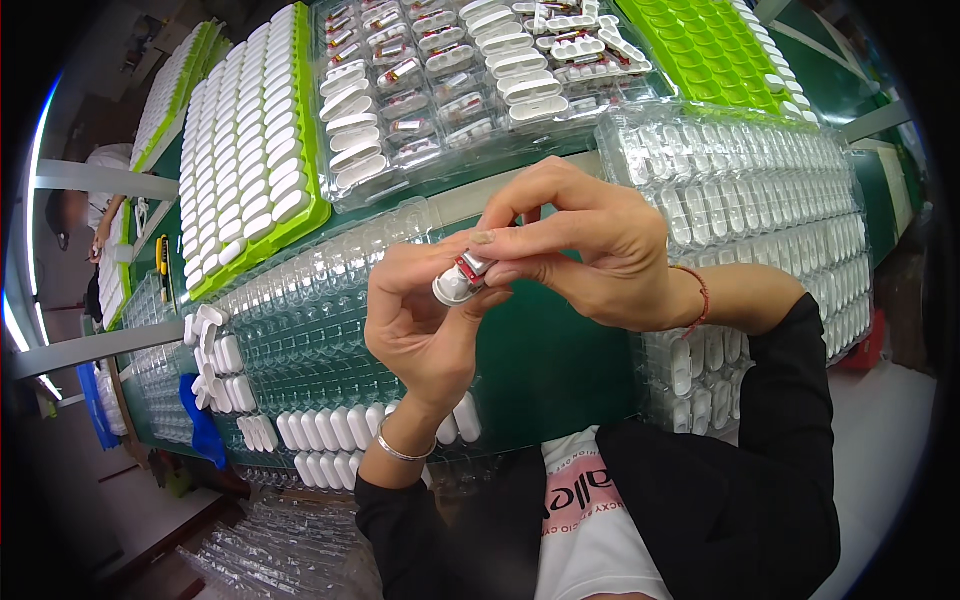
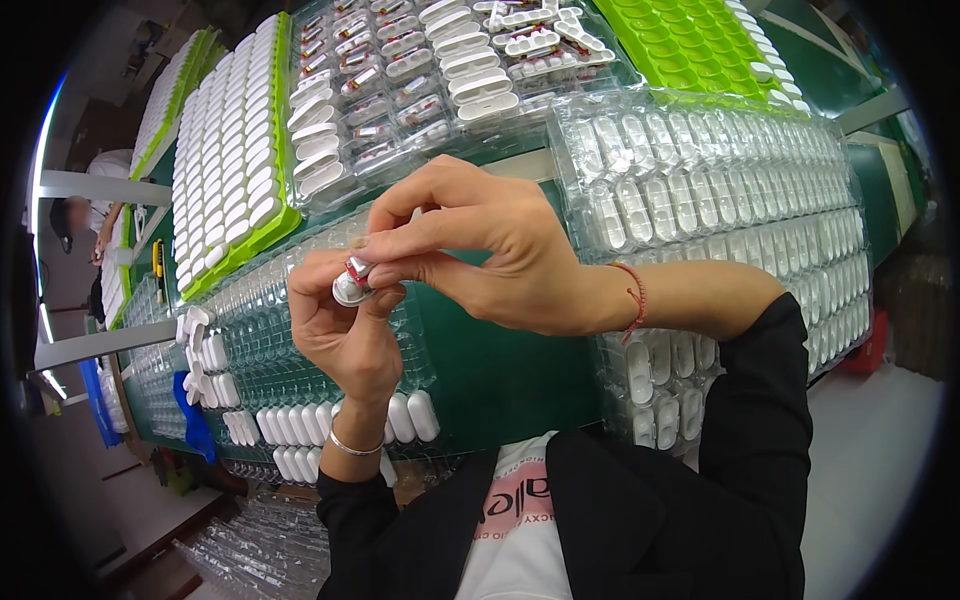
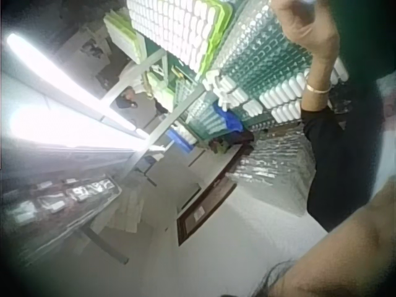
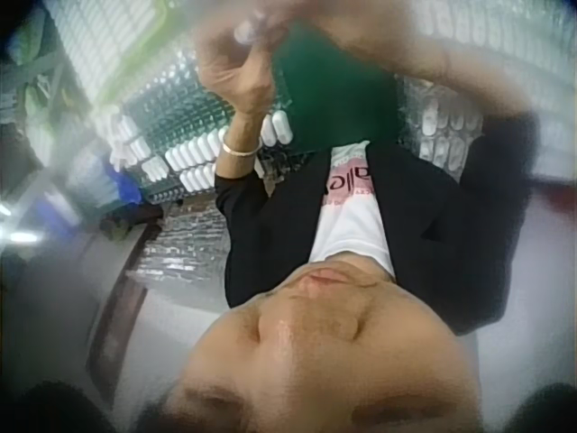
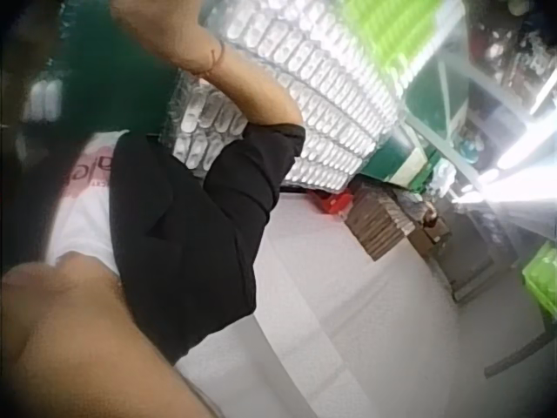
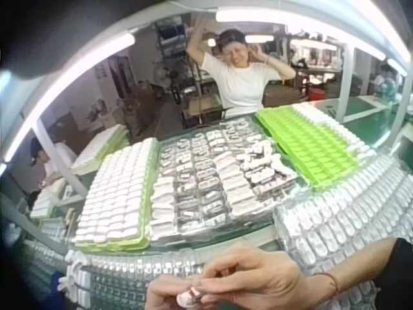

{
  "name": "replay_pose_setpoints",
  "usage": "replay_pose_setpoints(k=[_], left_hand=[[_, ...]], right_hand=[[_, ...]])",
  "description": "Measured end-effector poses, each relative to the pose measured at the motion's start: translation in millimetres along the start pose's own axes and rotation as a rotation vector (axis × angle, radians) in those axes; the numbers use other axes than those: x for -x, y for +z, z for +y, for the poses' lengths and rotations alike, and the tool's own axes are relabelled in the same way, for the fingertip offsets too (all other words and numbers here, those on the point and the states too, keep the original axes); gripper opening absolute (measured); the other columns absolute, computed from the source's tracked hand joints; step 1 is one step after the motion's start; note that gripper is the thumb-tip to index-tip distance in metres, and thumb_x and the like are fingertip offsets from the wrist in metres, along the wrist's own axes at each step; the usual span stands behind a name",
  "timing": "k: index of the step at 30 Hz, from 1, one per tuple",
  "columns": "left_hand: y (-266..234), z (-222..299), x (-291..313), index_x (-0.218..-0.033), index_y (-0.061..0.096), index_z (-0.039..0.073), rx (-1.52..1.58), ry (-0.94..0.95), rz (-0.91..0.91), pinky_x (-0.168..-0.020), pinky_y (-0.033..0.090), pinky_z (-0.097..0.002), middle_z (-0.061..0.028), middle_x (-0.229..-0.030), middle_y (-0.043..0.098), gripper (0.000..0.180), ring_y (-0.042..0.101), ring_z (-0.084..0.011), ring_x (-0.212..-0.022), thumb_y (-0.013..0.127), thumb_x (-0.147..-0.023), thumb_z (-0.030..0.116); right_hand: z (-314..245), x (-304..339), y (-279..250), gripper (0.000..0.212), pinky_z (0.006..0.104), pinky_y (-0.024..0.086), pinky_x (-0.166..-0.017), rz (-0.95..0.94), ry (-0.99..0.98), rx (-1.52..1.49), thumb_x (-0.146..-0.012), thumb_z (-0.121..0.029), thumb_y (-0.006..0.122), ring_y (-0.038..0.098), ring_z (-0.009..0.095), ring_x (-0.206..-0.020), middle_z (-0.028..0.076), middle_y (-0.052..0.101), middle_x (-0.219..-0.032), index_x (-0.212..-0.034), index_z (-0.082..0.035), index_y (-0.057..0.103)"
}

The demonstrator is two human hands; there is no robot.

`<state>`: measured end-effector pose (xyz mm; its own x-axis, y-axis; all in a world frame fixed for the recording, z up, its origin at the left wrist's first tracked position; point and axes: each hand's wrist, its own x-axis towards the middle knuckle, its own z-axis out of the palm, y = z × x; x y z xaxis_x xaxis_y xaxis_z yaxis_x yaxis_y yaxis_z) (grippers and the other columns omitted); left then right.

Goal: The person assembles small cylindrical components into white earbud-style cases. They repeatedly pick up a component, insert it into the case, close the case, and place it into a green tray. The process is repeated for multiple units throughout the clip.

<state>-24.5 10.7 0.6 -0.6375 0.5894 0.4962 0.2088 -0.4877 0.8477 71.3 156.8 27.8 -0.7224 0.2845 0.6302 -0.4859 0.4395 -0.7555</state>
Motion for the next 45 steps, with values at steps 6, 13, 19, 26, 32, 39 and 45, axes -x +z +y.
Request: replay_pose_setpoints(k=[6, 13, 19, 26, 32, 39, 45], left_hand=[[1.8, 1.9, 2.8, -0.102, 0.054, 0.002, -0.012, -0.011, 0.053, -0.078, 0.049, -0.0244, -0.0075, -0.1, 0.058, 0.032, 0.057, -0.0126, -0.089, 0.074, -0.078, -0.007], [-1.7, 4.3, 1.4, -0.102, 0.054, 0.003, 0.235, -0.097, 0.044, -0.091, 0.052, -0.0365, -0.0137, -0.103, 0.065, 0.04, 0.063, -0.0211, -0.1, 0.081, -0.073, 0.0], [-3.3, 5.0, -3.3, -0.108, 0.051, 0.004, 0.237, -0.084, -0.055, -0.097, 0.048, -0.0357, -0.0121, -0.112, 0.057, 0.039, 0.059, -0.0198, -0.106, 0.078, -0.083, 0.017], [-2.8, 15.4, -7.5, -0.118, 0.052, -0.007, 0.142, -0.401, -0.039, -0.086, 0.054, -0.0301, -0.0139, -0.111, 0.062, 0.031, 0.064, -0.0182, -0.101, 0.064, -0.094, 0.009], [-2.2, -0.2, -17.2, -0.113, 0.056, -0.009, 0.124, -0.413, -0.037, -0.085, 0.054, -0.0262, -0.0172, -0.107, 0.066, 0.024, 0.066, -0.0175, -0.097, 0.063, -0.091, -0.002], [-2.6, -0.3, -17.6, -0.144, 0.033, -0.003, -0.086, -0.486, -0.124, -0.104, 0.044, -0.0357, -0.0199, -0.138, 0.049, 0.056, 0.047, -0.0271, -0.13, 0.059, -0.094, 0.004], [-17.9, 11.7, -0.1, -0.133, 0.048, -0.001, -0.177, -0.541, -0.125, -0.101, 0.047, -0.0362, -0.0146, -0.135, 0.052, 0.043, 0.05, -0.0237, -0.126, 0.059, -0.092, 0.0]], right_hand=[[-3.5, 5.2, 5.6, 0.035, 0.0311, 0.049, -0.076, 0.014, -0.123, 0.189, -0.075, 0.003, 0.075, 0.061, 0.023, -0.093, 0.008, 0.066, -0.104, -0.107, -0.011, 0.074], [-12.2, -0.7, 0.4, 0.041, 0.0361, 0.046, -0.087, -0.04, -0.023, 0.042, -0.076, -0.001, 0.076, 0.058, 0.024, -0.102, 0.01, 0.066, -0.107, -0.116, -0.006, 0.069], [-2.1, 2.9, 3.6, 0.038, 0.0331, 0.049, -0.079, 0.029, 0.011, -0.05, -0.073, -0.001, 0.077, 0.06, 0.024, -0.094, 0.007, 0.065, -0.102, -0.109, -0.008, 0.069], [6.5, -2.6, -4.9, 0.039, 0.0364, 0.051, -0.075, -0.037, -0.238, 0.302, -0.067, 0.002, 0.077, 0.06, 0.027, -0.085, 0.011, 0.062, -0.1, -0.104, -0.003, 0.067], [19.8, -5.7, -7.3, 0.027, 0.036, 0.051, -0.076, -0.13, -0.333, 0.494, -0.075, -0.003, 0.068, 0.057, 0.028, -0.09, 0.009, 0.058, -0.098, -0.101, -0.001, 0.063], [85.0, -56.3, -72.7, 0.019, 0.0341, 0.051, -0.073, 0.064, -0.119, 0.633, -0.08, -0.001, 0.068, 0.062, 0.028, -0.084, 0.009, 0.065, -0.095, -0.097, -0.006, 0.07], [185.4, -112.1, -174.6, 0.02, 0.0409, 0.05, -0.078, 0.128, 0.156, 1.105, -0.078, -0.017, 0.069, 0.064, 0.03, -0.086, 0.01, 0.069, -0.092, -0.095, -0.009, 0.074]])
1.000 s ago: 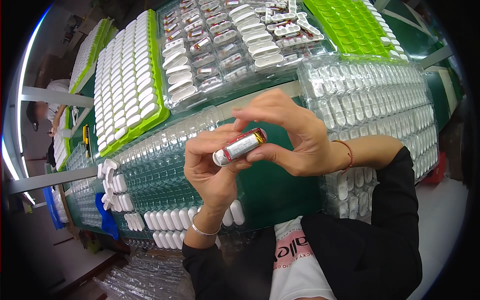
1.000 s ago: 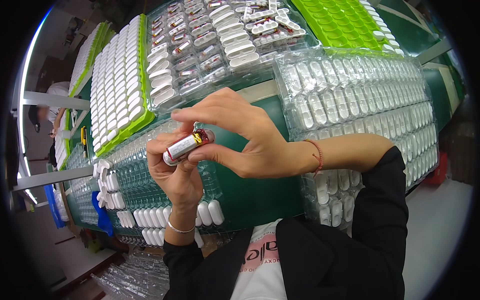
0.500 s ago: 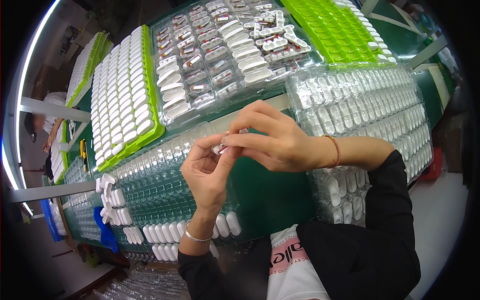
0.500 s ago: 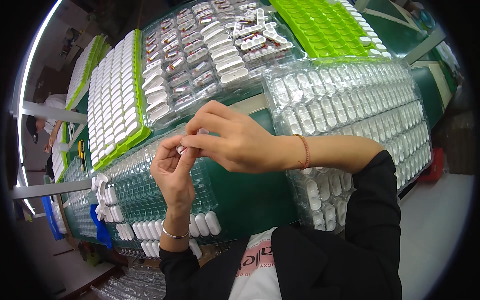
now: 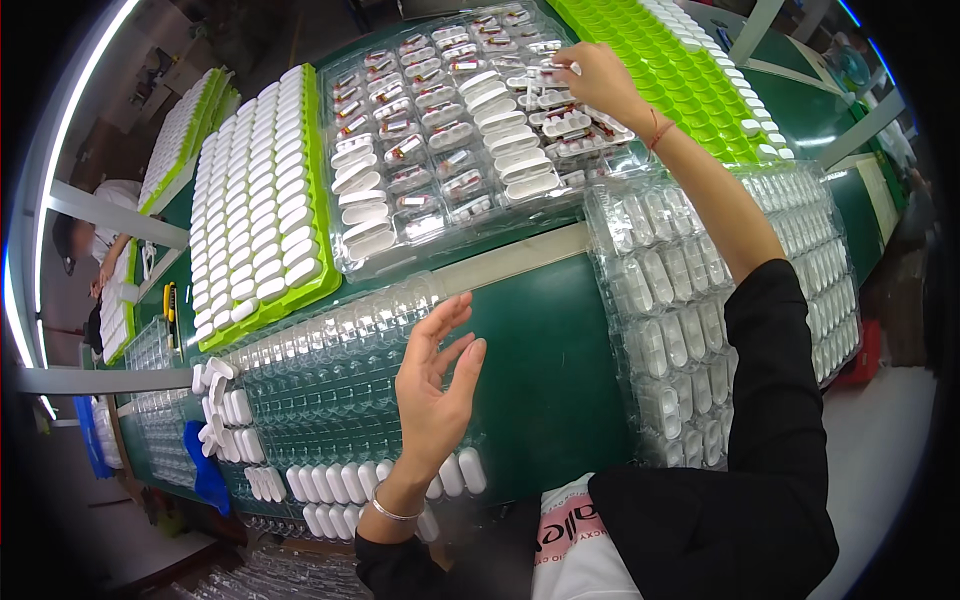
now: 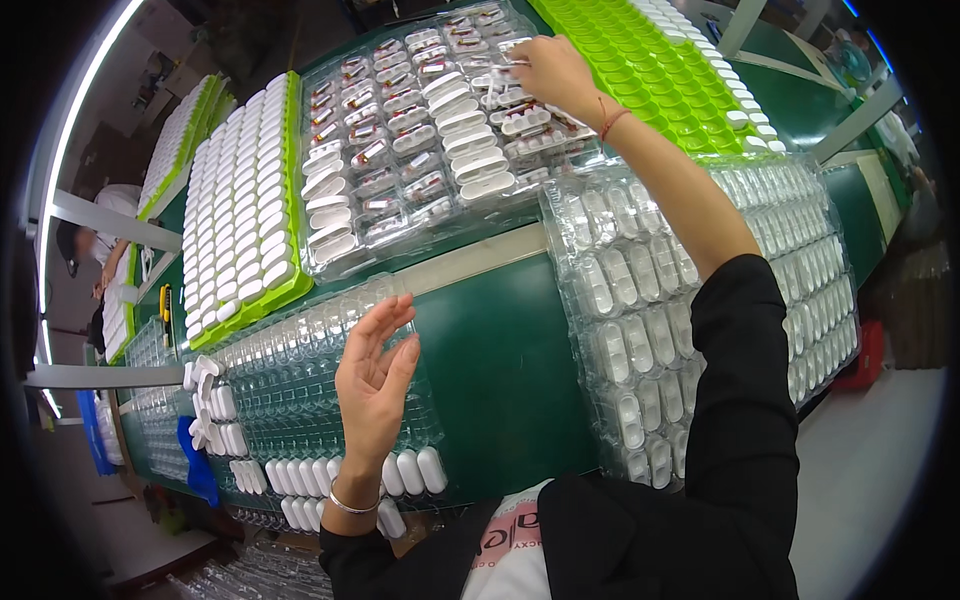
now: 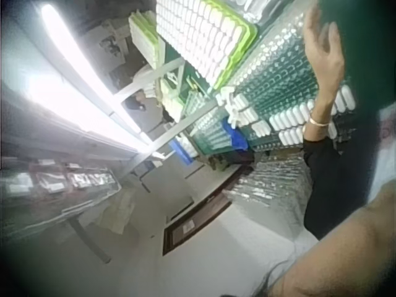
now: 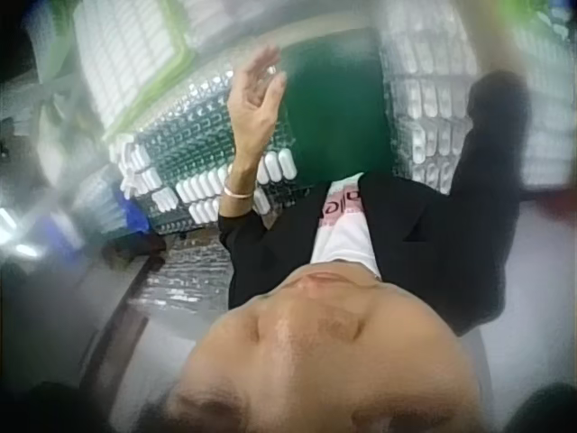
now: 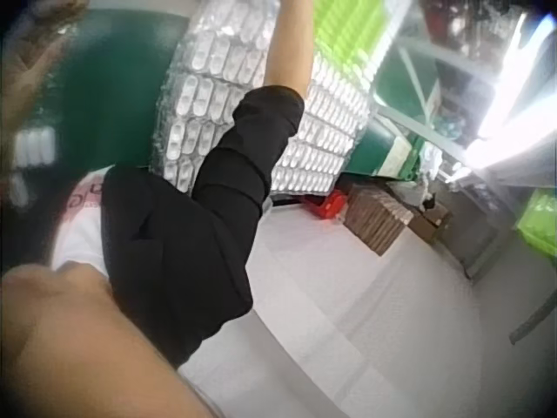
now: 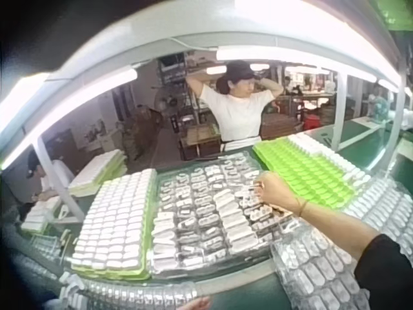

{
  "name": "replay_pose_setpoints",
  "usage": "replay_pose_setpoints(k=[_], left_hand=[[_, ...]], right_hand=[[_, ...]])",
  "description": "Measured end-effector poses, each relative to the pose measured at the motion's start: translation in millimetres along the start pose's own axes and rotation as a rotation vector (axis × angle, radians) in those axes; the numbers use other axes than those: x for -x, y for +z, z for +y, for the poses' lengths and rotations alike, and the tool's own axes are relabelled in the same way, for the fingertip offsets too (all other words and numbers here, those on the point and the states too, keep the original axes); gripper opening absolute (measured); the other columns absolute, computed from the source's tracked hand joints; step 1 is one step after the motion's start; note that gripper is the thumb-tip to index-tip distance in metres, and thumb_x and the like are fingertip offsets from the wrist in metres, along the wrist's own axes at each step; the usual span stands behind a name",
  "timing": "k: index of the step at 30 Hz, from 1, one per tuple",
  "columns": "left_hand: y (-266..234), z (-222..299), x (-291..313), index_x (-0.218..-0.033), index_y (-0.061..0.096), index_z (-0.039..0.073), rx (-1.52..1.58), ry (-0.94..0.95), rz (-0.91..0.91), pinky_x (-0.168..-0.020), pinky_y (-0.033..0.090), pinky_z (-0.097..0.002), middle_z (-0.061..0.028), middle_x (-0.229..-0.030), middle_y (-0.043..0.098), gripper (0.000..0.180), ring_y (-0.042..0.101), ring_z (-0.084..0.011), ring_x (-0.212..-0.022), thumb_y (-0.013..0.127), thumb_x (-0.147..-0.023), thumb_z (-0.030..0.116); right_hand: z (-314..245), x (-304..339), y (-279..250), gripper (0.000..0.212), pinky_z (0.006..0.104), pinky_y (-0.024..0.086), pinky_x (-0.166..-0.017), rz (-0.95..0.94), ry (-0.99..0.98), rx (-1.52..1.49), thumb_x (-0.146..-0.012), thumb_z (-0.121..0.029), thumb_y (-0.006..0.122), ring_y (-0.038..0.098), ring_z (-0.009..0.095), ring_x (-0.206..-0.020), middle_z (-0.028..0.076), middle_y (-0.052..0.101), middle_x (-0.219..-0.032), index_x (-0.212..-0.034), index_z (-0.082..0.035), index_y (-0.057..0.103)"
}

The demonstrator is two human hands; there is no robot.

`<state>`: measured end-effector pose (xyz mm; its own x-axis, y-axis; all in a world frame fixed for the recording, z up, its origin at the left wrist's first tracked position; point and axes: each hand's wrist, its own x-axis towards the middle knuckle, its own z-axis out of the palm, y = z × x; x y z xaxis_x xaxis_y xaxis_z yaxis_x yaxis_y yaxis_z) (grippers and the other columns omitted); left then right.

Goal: The person assembles small cylindrical components into white earbud-style cases. They repeatedly pick up a component, insert it into the case, close the case, and place it into a green tray. The process is repeated for multiple units throughout the clip.

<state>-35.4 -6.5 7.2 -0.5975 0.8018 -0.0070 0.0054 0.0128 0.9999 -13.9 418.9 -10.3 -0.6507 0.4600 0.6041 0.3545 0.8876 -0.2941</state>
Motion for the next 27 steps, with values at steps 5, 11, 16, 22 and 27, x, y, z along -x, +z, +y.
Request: replay_pose_setpoints(k=[5, 11, 16, 22, 27], left_hand=[[-11.8, -4.2, 3.9, -0.123, 0.055, -0.003, -0.062, 0.049, 0.016, -0.095, 0.05, -0.0307, -0.0148, -0.127, 0.057, 0.029, 0.057, -0.0196, -0.117, 0.054, -0.094, -0.003], [-9.9, -8.9, 6.9, -0.11, 0.062, -0.005, -0.058, 0.023, -0.038, -0.089, 0.052, -0.0282, -0.0123, -0.108, 0.065, 0.017, 0.064, -0.0162, -0.101, 0.054, -0.095, -0.003], [-10.7, -7.7, 11.4, -0.108, 0.064, -0.005, -0.082, 0.028, -0.049, -0.085, 0.053, -0.0277, -0.0131, -0.105, 0.067, 0.016, 0.065, -0.017, -0.098, 0.054, -0.095, -0.004], [-18.1, -12.1, 17.0, -0.107, 0.064, -0.004, -0.072, 0.005, -0.031, -0.083, 0.053, -0.0272, -0.0127, -0.104, 0.067, 0.015, 0.066, -0.0177, -0.097, 0.055, -0.095, -0.003], [-20.3, -5.4, 14.1, -0.116, 0.058, -0.005, 0.042, -0.045, -0.001, -0.08, 0.054, -0.0287, -0.0147, -0.106, 0.066, 0.021, 0.066, -0.0187, -0.095, 0.052, -0.098, 0.004]], right_hand=[[-11.2, -18.1, 22.8, 0.019, 0.0436, 0.049, -0.087, -0.017, -0.2, 0.144, -0.078, -0.016, 0.066, 0.061, 0.034, -0.096, 0.012, 0.07, -0.094, -0.094, -0.011, 0.074], [-102.5, -27.3, 113.5, 0.02, 0.0447, 0.048, -0.089, -0.307, -0.461, -0.182, -0.078, -0.017, 0.067, 0.06, 0.034, -0.101, 0.013, 0.069, -0.097, -0.096, -0.009, 0.073], [-151.9, -23.9, 129.9, 0.018, 0.0437, 0.049, -0.082, -0.361, -0.606, 0.084, -0.077, -0.023, 0.072, 0.061, 0.027, -0.103, 0.008, 0.069, -0.098, -0.09, -0.011, 0.072], [-161.1, -27.9, 128.2, 0.021, 0.0432, 0.049, -0.081, -0.449, -0.478, -0.04, -0.077, -0.025, 0.073, 0.062, 0.026, -0.101, 0.009, 0.066, -0.095, -0.089, -0.009, 0.068], [-162.5, -12.0, 99.8, 0.018, 0.0398, 0.053, -0.069, -0.08, -0.558, -0.22, -0.083, -0.02, 0.069, 0.066, 0.027, -0.089, 0.006, 0.06, -0.098, -0.096, -0.01, 0.061]])
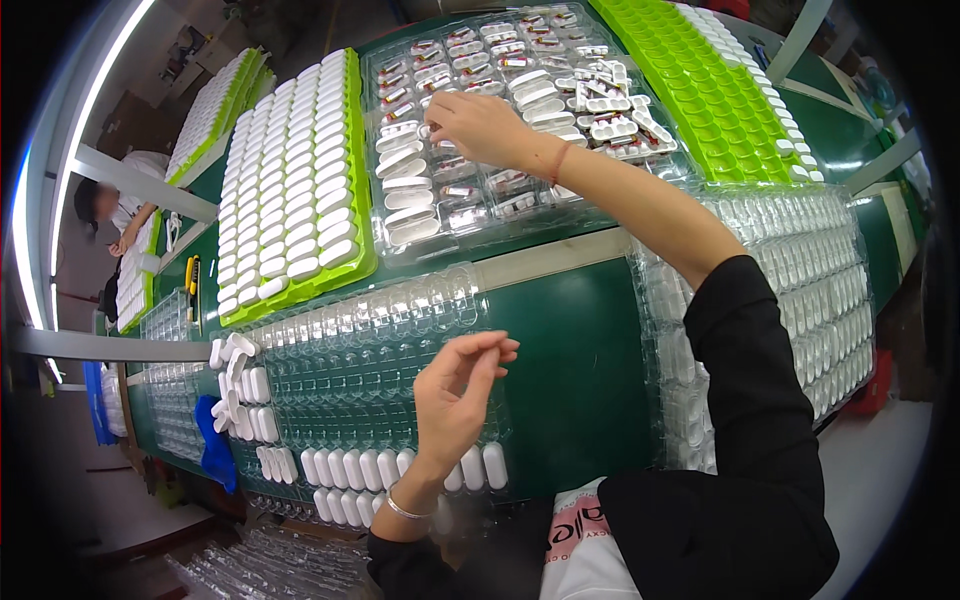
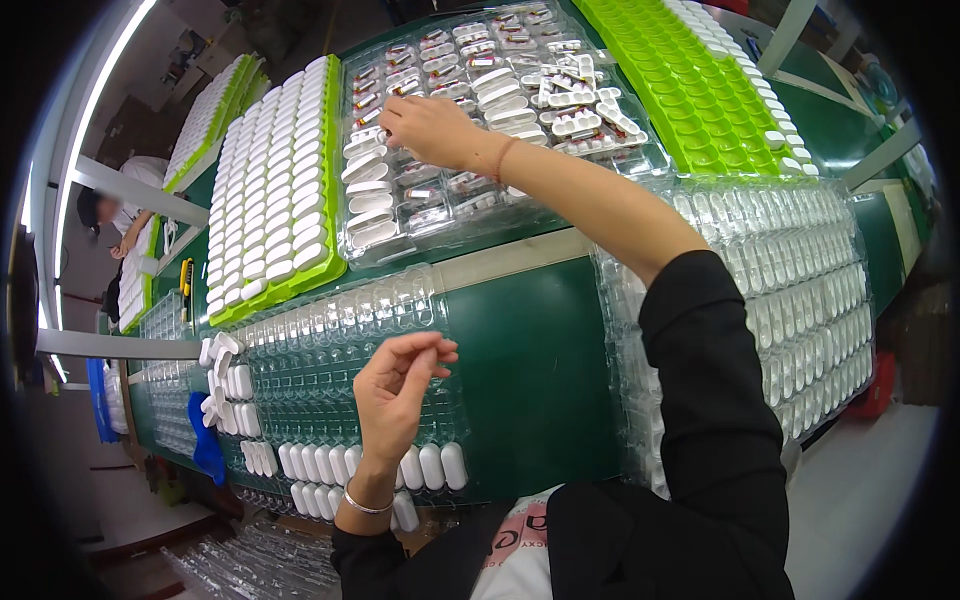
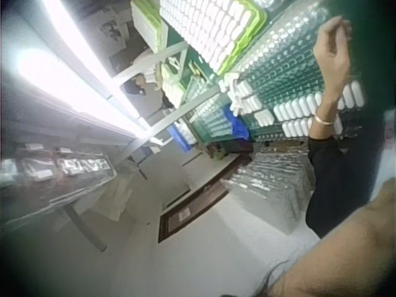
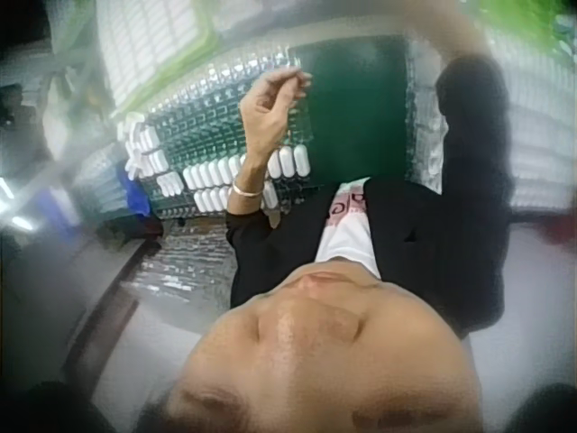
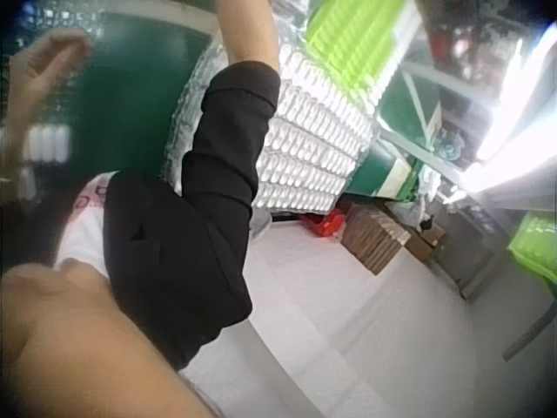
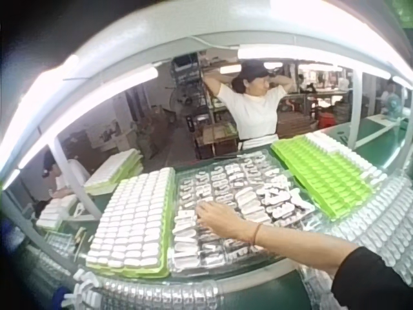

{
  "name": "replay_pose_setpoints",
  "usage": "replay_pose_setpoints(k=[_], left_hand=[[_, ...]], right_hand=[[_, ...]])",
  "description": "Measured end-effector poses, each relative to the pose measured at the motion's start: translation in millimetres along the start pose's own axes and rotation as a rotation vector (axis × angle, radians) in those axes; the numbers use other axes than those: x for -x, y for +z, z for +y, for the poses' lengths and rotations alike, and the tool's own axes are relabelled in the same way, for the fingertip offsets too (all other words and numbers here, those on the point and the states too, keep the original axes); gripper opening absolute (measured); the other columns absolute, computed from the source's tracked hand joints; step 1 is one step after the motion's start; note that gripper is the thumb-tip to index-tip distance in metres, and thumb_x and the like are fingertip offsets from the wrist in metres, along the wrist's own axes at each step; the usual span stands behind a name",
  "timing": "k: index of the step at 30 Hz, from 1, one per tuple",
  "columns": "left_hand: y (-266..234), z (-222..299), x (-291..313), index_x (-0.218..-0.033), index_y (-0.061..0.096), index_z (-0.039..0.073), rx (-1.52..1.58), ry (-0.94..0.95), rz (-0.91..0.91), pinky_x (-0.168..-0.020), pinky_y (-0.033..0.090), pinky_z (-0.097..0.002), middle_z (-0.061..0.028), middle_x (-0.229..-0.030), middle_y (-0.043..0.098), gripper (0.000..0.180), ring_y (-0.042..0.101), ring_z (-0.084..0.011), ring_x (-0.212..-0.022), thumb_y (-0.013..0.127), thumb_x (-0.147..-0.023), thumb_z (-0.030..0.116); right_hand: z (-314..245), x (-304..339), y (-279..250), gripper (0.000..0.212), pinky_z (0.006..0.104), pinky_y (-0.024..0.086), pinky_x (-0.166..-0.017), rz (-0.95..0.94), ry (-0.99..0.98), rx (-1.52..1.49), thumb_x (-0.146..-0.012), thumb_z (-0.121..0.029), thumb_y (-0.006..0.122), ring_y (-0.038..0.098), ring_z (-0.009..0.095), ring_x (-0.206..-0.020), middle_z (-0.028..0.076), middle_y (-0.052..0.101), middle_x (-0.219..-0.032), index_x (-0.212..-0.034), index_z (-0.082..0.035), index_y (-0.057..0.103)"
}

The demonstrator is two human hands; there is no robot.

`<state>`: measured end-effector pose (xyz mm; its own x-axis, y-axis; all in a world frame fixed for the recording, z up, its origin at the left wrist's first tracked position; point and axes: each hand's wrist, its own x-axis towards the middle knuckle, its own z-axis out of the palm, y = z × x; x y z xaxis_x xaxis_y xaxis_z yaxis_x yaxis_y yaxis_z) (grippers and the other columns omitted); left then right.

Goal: The person assembles small cylindrical components into white earbud-style cases. They repeatedly pick up a component, insert it into the case, close the case, and place it into a green tray. The process is repeated for multiple units throughout the clip.

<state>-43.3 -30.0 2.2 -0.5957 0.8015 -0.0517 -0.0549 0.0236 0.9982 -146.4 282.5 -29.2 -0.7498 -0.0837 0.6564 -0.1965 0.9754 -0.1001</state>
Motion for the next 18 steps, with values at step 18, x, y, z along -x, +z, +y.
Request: replay_pose_setpoints(k=[18], left_hand=[[10.1, 8.6, -9.8, -0.123, 0.059, -0.003, 0.217, 0.177, -0.076, -0.088, 0.054, -0.0286, -0.011, -0.11, 0.065, 0.039, 0.063, -0.0164, -0.101, 0.066, -0.085, -0.009]], right_hand=[[-161.6, 121.2, -166.4, 0.04, 0.0339, 0.054, -0.077, -0.018, 0.129, -0.658, -0.076, -0.008, 0.078, 0.064, 0.028, -0.092, 0.014, 0.061, -0.109, -0.113, -0.002, 0.064]])
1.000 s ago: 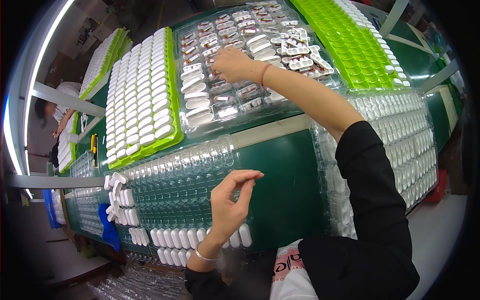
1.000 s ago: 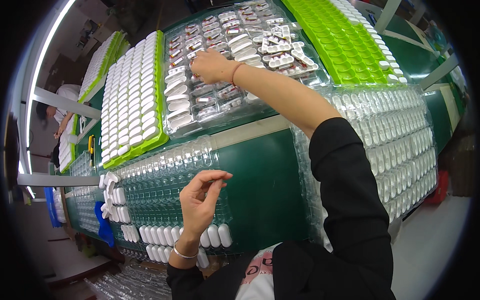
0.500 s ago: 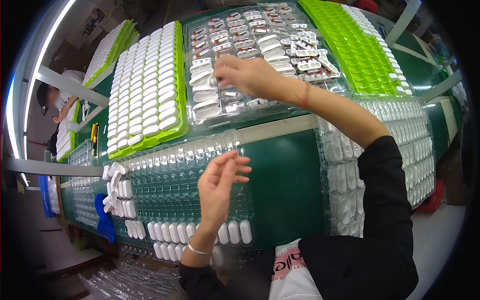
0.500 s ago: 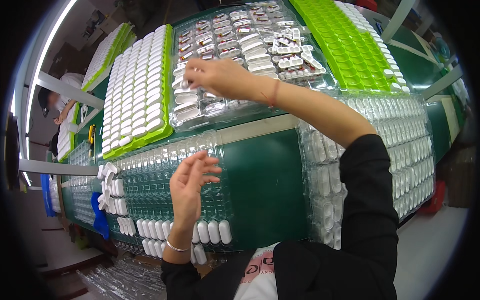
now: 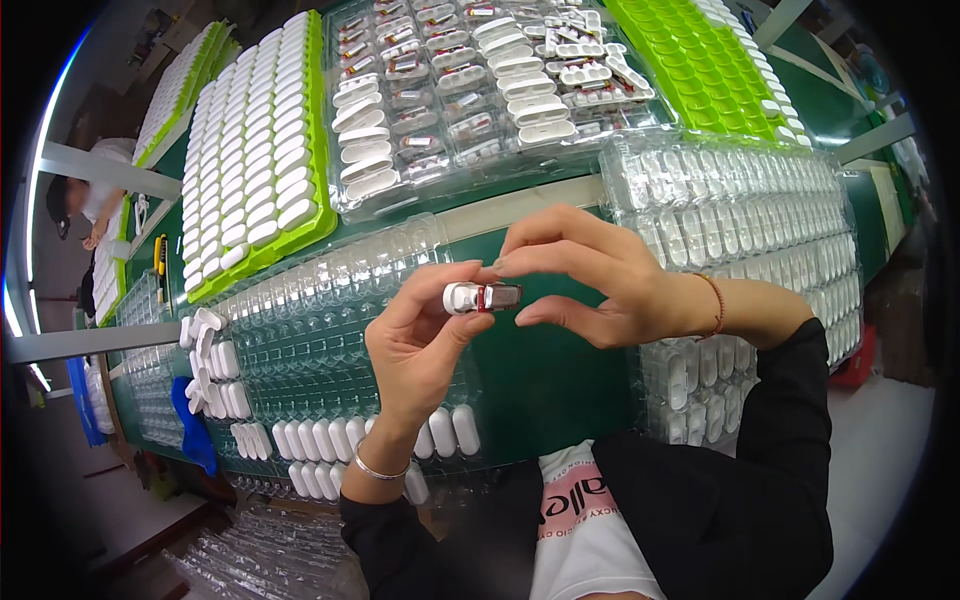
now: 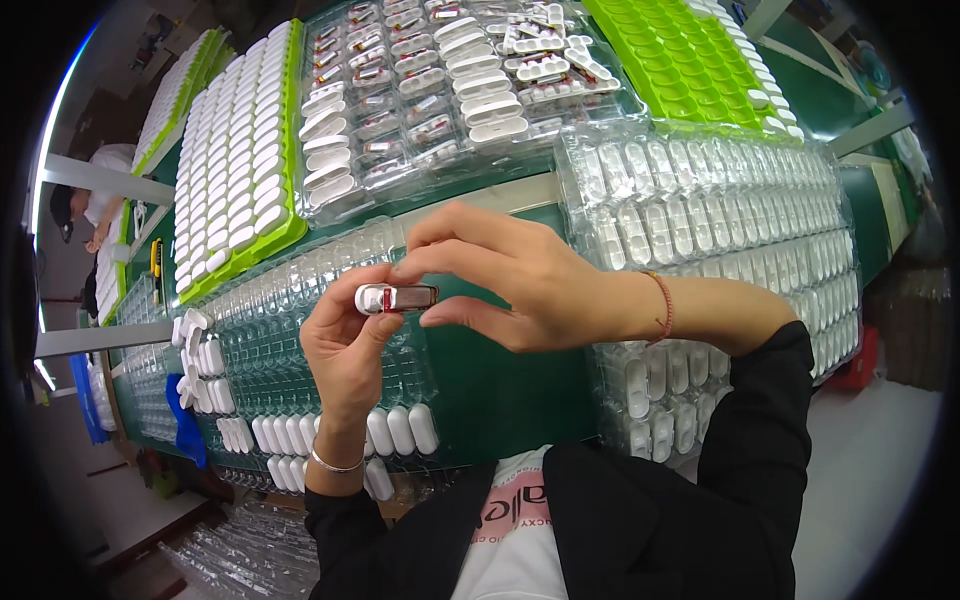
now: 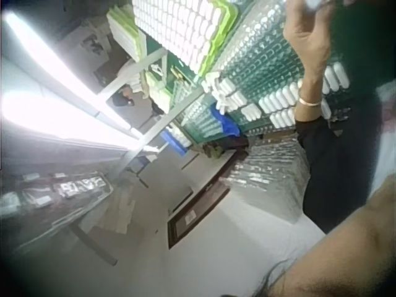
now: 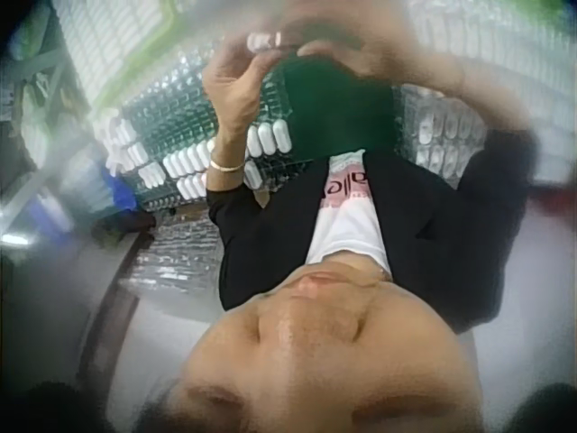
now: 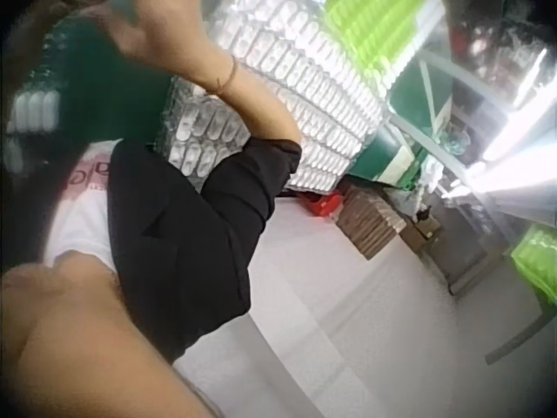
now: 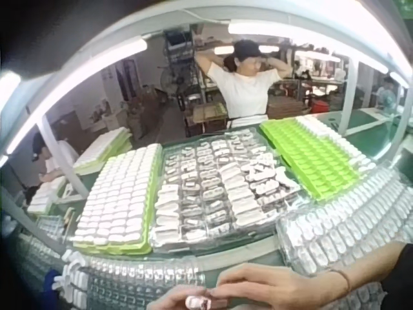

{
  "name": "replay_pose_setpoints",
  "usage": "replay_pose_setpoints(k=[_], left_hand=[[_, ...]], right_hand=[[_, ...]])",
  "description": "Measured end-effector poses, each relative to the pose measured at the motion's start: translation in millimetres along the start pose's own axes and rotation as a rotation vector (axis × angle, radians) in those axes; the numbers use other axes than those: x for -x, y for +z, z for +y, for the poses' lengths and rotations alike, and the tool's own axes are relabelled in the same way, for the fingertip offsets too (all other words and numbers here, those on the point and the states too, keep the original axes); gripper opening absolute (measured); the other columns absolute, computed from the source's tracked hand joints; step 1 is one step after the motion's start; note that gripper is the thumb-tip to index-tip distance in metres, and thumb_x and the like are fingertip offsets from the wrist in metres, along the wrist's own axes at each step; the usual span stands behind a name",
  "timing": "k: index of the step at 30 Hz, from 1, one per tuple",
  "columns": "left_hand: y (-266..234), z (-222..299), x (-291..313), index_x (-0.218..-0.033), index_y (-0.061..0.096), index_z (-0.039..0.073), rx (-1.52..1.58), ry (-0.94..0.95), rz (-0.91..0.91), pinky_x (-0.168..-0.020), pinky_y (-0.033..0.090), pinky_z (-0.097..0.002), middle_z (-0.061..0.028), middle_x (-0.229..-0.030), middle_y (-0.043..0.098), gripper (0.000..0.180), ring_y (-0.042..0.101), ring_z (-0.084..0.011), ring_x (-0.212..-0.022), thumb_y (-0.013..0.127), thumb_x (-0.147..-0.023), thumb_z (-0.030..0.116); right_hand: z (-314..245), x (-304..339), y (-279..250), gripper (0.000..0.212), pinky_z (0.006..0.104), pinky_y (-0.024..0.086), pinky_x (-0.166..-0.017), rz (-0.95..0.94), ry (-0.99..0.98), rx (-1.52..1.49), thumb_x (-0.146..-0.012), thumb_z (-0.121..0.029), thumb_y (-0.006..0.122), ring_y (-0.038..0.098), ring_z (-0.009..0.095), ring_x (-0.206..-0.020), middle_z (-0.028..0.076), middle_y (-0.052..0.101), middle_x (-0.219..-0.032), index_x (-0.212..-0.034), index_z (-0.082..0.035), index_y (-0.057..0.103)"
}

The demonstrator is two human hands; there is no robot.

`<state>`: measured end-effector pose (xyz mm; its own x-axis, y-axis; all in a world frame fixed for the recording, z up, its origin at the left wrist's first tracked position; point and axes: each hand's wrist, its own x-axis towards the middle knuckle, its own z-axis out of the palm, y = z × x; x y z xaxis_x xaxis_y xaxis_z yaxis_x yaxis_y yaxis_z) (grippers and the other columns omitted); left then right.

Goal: The person assembles small cylindrical components into white earbud-style cases. They repeatedly pick up a component, insert it into the case, close the case, and place it into a green tray. The process is repeated for multiple units throughout the clip.

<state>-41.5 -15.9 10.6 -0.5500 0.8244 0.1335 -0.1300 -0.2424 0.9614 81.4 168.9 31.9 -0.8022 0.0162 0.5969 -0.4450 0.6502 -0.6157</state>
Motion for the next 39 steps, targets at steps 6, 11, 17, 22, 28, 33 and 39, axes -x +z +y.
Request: replay_pose_setpoints(k=[6, 11, 17, 22, 28, 33, 39], left_hand=[[7.8, 3.6, 6.4, -0.111, 0.066, -0.003, -0.257, 0.1, 0.023, -0.082, 0.055, -0.0283, -0.0112, -0.101, 0.067, 0.041, 0.066, -0.0166, -0.093, 0.078, -0.073, -0.009], [7.6, 4.8, 5.0, -0.103, 0.066, -0.003, -0.291, 0.151, 0.043, -0.08, 0.054, -0.0286, -0.0114, -0.099, 0.067, 0.036, 0.066, -0.0163, -0.088, 0.081, -0.071, -0.007], [5.3, 3.9, 7.3, -0.099, 0.063, -0.004, -0.358, 0.217, -0.018, -0.079, 0.054, -0.0284, -0.0127, -0.099, 0.067, 0.034, 0.065, -0.0158, -0.088, 0.081, -0.07, -0.009], [17.0, -8.9, 9.2, -0.102, 0.059, -0.004, -0.237, 0.239, 0.082, -0.081, 0.055, -0.0284, -0.0134, -0.1, 0.065, 0.035, 0.065, -0.0174, -0.09, 0.077, -0.072, -0.013], [31.3, -18.5, 5.0, -0.105, 0.058, -0.004, -0.188, 0.264, 0.171, -0.08, 0.055, -0.0268, -0.0113, -0.099, 0.064, 0.034, 0.065, -0.0165, -0.092, 0.074, -0.076, -0.013], [45.1, -21.0, -0.8, -0.108, 0.058, -0.005, -0.125, 0.25, 0.213, -0.079, 0.055, -0.0255, -0.0094, -0.098, 0.063, 0.033, 0.066, -0.015, -0.091, 0.073, -0.078, -0.012], [44.9, -20.6, -1.5, -0.107, 0.057, -0.005, -0.137, 0.245, 0.253, -0.081, 0.053, -0.0248, -0.0113, -0.103, 0.063, 0.032, 0.064, -0.0136, -0.091, 0.073, -0.08, -0.009]], right_hand=[[-2.1, 0.5, 5.6, 0.028, 0.0336, 0.052, -0.074, -0.003, 0.214, -0.249, -0.079, -0.008, 0.075, 0.063, 0.026, -0.09, 0.01, 0.063, -0.097, -0.104, -0.004, 0.064], [-5.9, -2.8, 5.8, 0.028, 0.0307, 0.051, -0.073, -0.024, 0.284, -0.328, -0.077, -0.001, 0.075, 0.063, 0.022, -0.085, 0.01, 0.065, -0.101, -0.104, -0.005, 0.068], [-8.7, -3.6, 6.8, 0.026, 0.0299, 0.05, -0.069, -0.032, 0.297, -0.318, -0.075, 0.003, 0.074, 0.062, 0.021, -0.082, 0.009, 0.064, -0.098, -0.099, -0.005, 0.069], [-9.4, 0.4, 14.0, 0.03, 0.0293, 0.05, -0.068, 0.132, 0.231, -0.266, -0.071, 0.009, 0.07, 0.062, 0.02, -0.081, 0.009, 0.064, -0.095, -0.098, -0.005, 0.069], [-8.8, 5.7, 16.5, 0.034, 0.0275, 0.05, -0.069, 0.231, 0.222, -0.191, -0.069, 0.015, 0.066, 0.063, 0.018, -0.082, 0.01, 0.064, -0.096, -0.098, -0.002, 0.069], [-0.7, 9.2, 14.4, 0.032, 0.0265, 0.05, -0.07, 0.269, 0.179, -0.163, -0.07, 0.016, 0.063, 0.062, 0.017, -0.08, 0.011, 0.063, -0.099, -0.098, 0.0, 0.068], [8.9, 9.5, 22.5, 0.03, 0.0267, 0.052, -0.07, 0.316, 0.089, -0.126, -0.073, 0.014, 0.064, 0.064, 0.018, -0.08, 0.012, 0.063, -0.099, -0.099, 0.0, 0.063]])
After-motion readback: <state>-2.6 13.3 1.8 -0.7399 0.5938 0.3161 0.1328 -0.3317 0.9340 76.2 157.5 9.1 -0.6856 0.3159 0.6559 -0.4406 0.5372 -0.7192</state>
